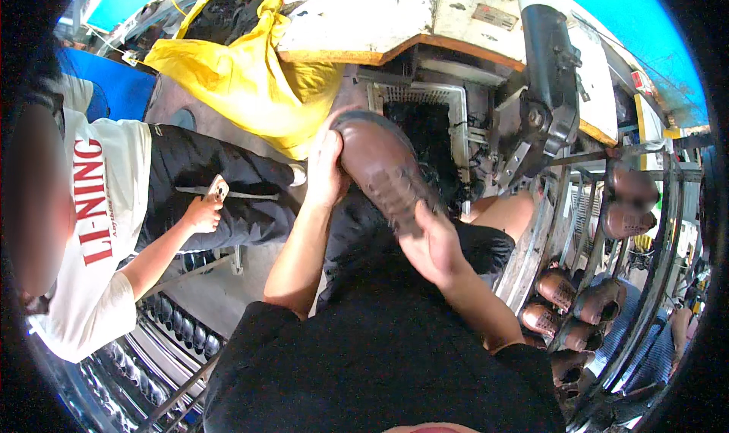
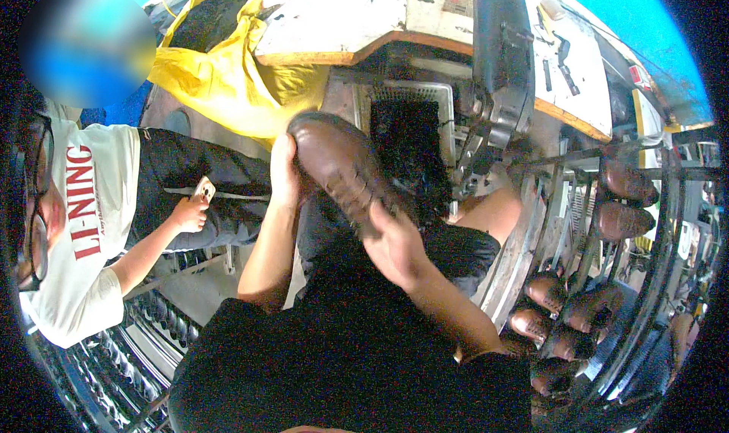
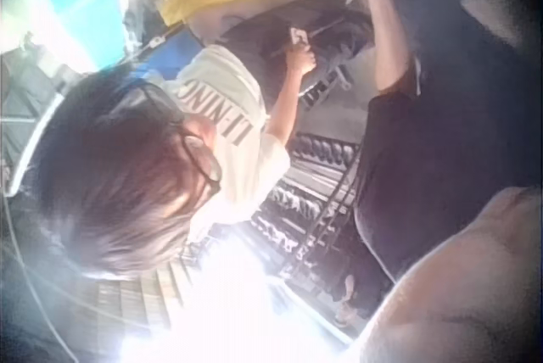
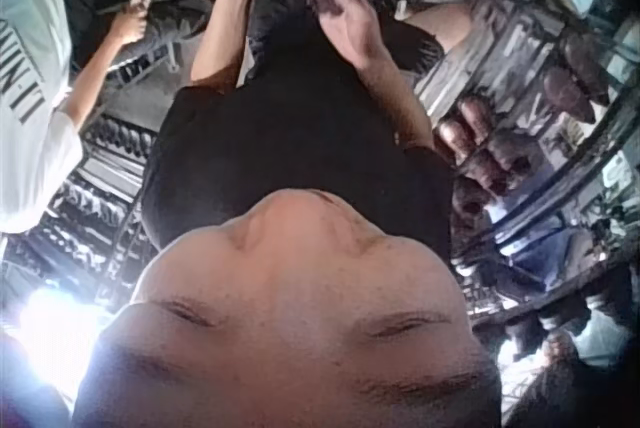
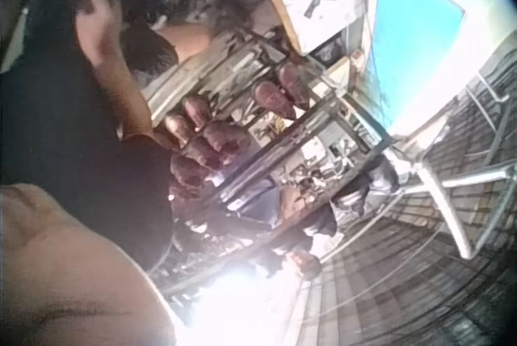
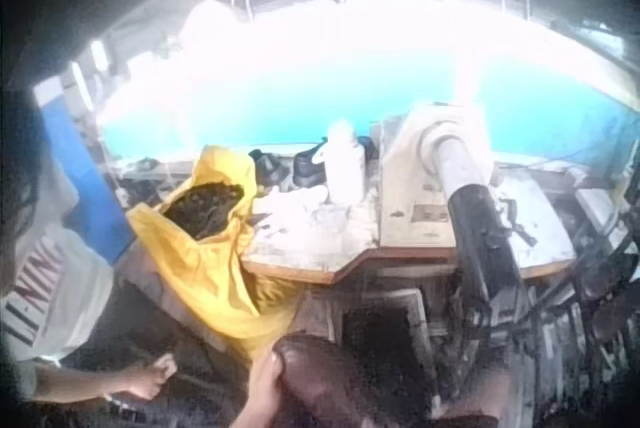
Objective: Using a machine to attach or press parts of a shoe during manufacturing.
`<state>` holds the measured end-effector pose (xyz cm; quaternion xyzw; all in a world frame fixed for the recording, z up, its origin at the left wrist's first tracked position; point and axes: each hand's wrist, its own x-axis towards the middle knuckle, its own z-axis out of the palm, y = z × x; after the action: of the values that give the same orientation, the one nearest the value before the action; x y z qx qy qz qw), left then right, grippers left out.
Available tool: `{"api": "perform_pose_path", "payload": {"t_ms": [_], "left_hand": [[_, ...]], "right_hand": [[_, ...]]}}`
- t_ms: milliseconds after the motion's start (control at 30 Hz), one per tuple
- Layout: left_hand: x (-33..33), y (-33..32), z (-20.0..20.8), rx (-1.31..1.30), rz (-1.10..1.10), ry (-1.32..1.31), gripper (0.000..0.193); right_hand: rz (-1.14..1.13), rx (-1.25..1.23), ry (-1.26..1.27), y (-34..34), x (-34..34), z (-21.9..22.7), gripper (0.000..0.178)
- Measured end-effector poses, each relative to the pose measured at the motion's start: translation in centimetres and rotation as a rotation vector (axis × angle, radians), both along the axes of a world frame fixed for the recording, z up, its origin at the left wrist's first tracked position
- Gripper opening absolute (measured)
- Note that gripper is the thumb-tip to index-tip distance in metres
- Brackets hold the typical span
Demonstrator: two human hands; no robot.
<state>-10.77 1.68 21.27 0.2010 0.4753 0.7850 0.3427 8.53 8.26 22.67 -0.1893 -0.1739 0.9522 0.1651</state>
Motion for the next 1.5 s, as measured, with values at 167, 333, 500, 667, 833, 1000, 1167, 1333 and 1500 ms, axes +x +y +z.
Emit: {"api": "perform_pose_path", "payload": {"t_ms": [167, 333, 500, 667, 833, 1000, 1167, 1333, 1500], "left_hand": [[0.8, 0.3, 2.4, 0.027, -0.048, 0.136, 0.076], [1.0, -0.4, 3.5, 0.165, -0.141, 0.038, 0.069], [1.1, -0.5, 4.7, 0.187, -0.259, 0.054, 0.073], [0.4, 0.3, 2.2, 0.006, -0.285, 0.35, 0.046], [2.5, 1.9, -6.6, -0.31, -0.421, -0.09, 0.031], [4.2, 4.0, -20.3, -0.714, -0.723, 0.002, 0.034], [9.5, 4.4, -25.1, -0.67, -0.945, 0.632, 0.035], [10.8, 4.2, -24.6, -0.686, -1.062, 0.873, 0.037], [9.1, 3.8, -27.1, -0.605, -0.998, 0.878, 0.035]], "right_hand": [[0.022, 0.121, -0.091, 1.0, 1.6, 0.3, 0.046], [0.043, 0.126, -0.079, 1.5, 1.7, 0.0, 0.047], [0.015, 0.036, 0.013, 1.6, 2.3, -0.7, 0.048], [-0.016, 0.135, -0.325, 2.4, 4.0, -0.4, 0.042], [-0.108, 0.865, -0.817, 1.8, 10.3, -1.3, 0.052], [-0.319, 0.833, -1.328, -2.8, 26.3, 6.8, 0.061], [-0.493, 0.583, -1.649, -13.9, 40.3, 14.8, 0.055], [-0.297, 0.584, -2.322, -22.0, 46.3, 17.2, 0.055], [-0.069, 0.639, -2.634, -20.9, 57.5, 9.6, 0.059]]}}
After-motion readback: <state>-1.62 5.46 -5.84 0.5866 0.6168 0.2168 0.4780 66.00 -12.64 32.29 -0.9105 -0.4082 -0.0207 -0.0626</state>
